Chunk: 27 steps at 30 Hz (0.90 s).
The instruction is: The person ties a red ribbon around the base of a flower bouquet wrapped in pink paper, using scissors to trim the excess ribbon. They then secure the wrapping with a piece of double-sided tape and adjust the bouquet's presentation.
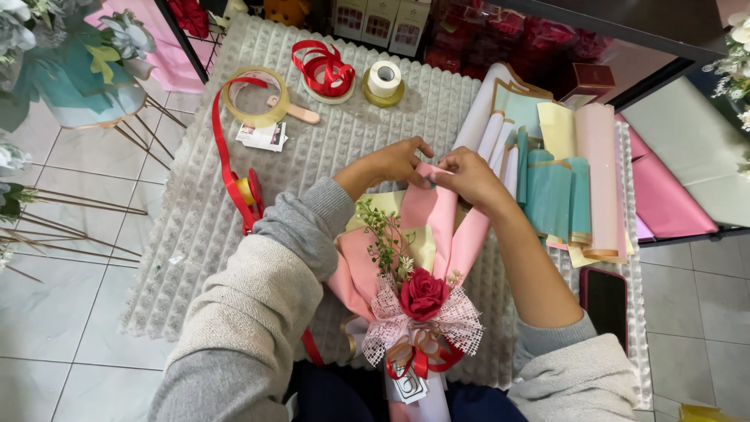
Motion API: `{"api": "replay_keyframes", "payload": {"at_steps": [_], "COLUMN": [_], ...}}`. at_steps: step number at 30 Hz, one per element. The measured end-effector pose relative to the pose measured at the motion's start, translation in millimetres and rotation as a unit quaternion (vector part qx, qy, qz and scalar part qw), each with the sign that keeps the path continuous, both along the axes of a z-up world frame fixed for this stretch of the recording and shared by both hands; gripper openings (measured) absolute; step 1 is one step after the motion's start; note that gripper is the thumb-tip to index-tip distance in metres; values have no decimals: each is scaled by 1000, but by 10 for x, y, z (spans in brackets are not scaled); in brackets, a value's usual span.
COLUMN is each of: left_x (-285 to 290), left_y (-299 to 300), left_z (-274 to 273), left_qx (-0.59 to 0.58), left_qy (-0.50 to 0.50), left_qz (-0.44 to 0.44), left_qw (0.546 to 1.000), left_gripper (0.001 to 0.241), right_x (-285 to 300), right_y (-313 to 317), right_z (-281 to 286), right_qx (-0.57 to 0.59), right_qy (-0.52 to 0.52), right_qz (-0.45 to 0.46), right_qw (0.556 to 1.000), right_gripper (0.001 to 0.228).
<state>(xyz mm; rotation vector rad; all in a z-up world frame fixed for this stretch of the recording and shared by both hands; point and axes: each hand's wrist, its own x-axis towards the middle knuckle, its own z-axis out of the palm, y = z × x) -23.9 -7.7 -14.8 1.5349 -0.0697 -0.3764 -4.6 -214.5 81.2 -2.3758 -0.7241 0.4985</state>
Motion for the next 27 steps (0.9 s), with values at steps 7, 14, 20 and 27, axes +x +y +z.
{"api": "replay_keyframes", "payload": {"at_steps": [7,14,20,27], "left_x": [49,-50,-191,-92], "left_y": [-49,-59,11,-30], "left_z": [-137,28,165,-26], "left_qx": [201,232,59,37], "left_qy": [-116,-127,-22,-30], "left_qz": [-18,-17,-24,15], "left_qw": [973,964,998,999], "left_gripper": [85,90,88,94], "right_x": [77,-5,33,-57], "right_y": [-71,-95,-115,-32], "right_z": [-225,-122,-93,13], "right_qx": [49,74,68,35], "right_qy": [62,79,67,46], "right_qz": [-15,-20,-13,19], "right_qw": [997,994,995,998], "right_gripper": [16,17,20,24]}}
